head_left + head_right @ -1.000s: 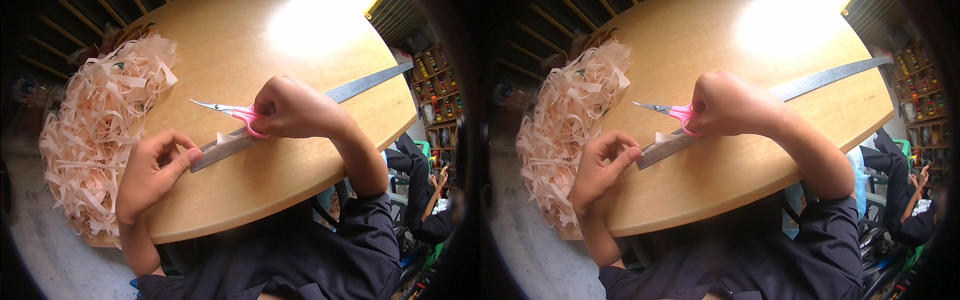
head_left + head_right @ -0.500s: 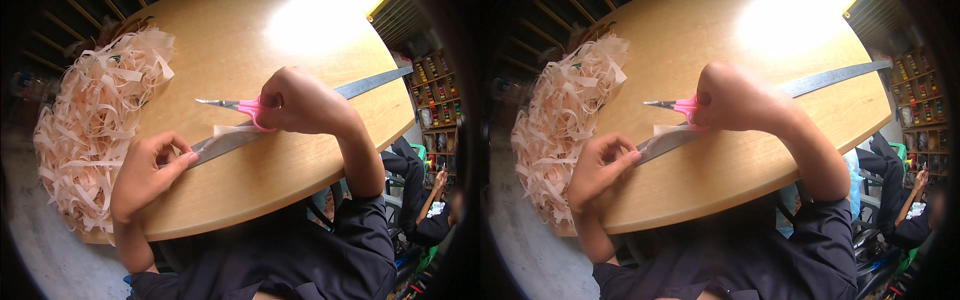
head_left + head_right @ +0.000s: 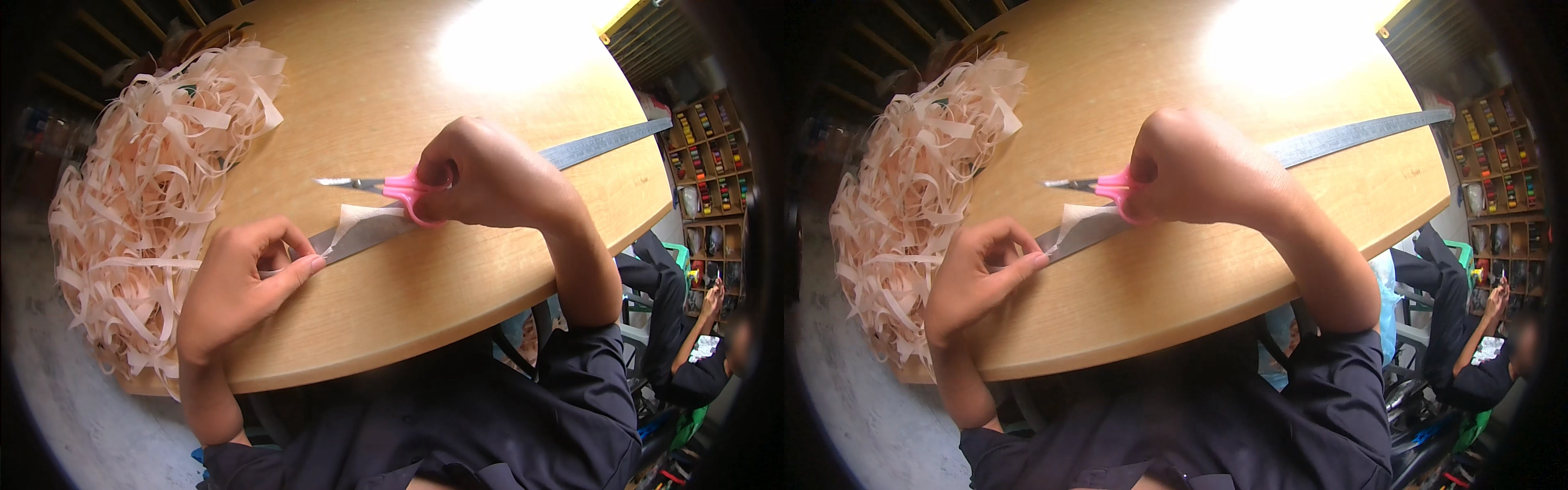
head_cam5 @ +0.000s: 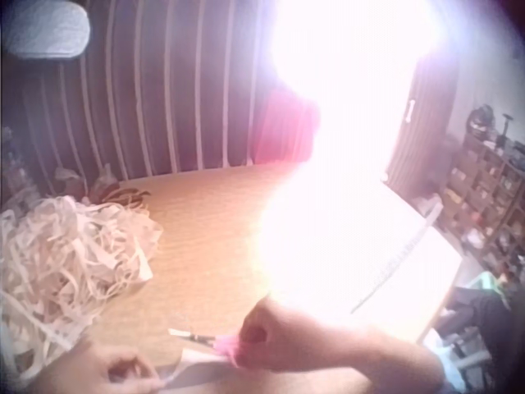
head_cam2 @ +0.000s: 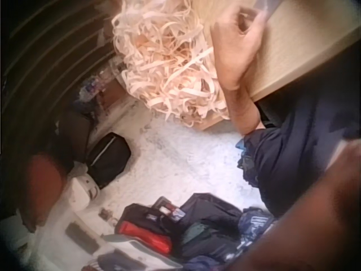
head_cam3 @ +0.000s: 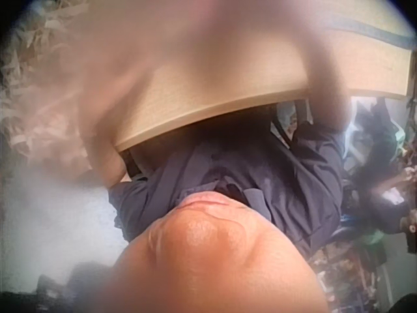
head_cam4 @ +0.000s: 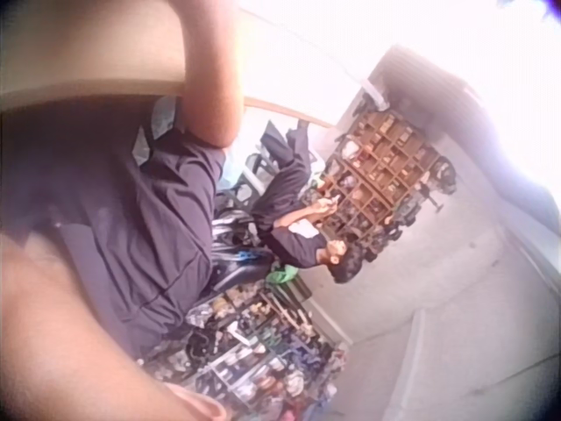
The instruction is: The person uses pink-handled scissors and a metal ruler to cut a long strip of light-colored rubber into short segments. Each segment is measured against the ruler and cut to a consistent length, then added to a growing pile on the table.
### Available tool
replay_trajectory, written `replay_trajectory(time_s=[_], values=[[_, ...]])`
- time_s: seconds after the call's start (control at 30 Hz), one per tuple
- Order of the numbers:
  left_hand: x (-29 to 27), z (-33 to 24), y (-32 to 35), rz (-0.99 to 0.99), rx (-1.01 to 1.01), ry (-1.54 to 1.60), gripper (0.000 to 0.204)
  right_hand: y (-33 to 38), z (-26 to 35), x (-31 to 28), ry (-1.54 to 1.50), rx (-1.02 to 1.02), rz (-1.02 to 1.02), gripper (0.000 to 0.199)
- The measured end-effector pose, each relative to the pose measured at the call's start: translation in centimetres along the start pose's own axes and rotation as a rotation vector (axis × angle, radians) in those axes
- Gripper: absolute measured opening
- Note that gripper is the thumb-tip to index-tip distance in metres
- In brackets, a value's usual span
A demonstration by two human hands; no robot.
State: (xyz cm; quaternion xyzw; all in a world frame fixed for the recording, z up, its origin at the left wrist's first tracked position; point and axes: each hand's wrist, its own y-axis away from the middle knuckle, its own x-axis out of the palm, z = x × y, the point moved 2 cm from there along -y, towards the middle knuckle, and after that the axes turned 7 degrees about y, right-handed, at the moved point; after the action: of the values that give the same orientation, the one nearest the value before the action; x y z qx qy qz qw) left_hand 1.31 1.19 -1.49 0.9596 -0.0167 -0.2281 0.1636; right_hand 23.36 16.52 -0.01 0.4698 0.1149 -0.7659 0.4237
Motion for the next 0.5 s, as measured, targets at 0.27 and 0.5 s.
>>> replay_trajectory(time_s=[0.27,0.5], values=[[-0.2,-1.4,0.5,-0.351,0.308,-0.480,0.024,-0.1,0.0,0.2,0.041,0.066,0.061,0.020],[3.9,-1.6,0.2,-0.270,0.922,-0.662,0.029,-0.5,-0.4,0.3,0.057,0.044,0.027,0.023]])
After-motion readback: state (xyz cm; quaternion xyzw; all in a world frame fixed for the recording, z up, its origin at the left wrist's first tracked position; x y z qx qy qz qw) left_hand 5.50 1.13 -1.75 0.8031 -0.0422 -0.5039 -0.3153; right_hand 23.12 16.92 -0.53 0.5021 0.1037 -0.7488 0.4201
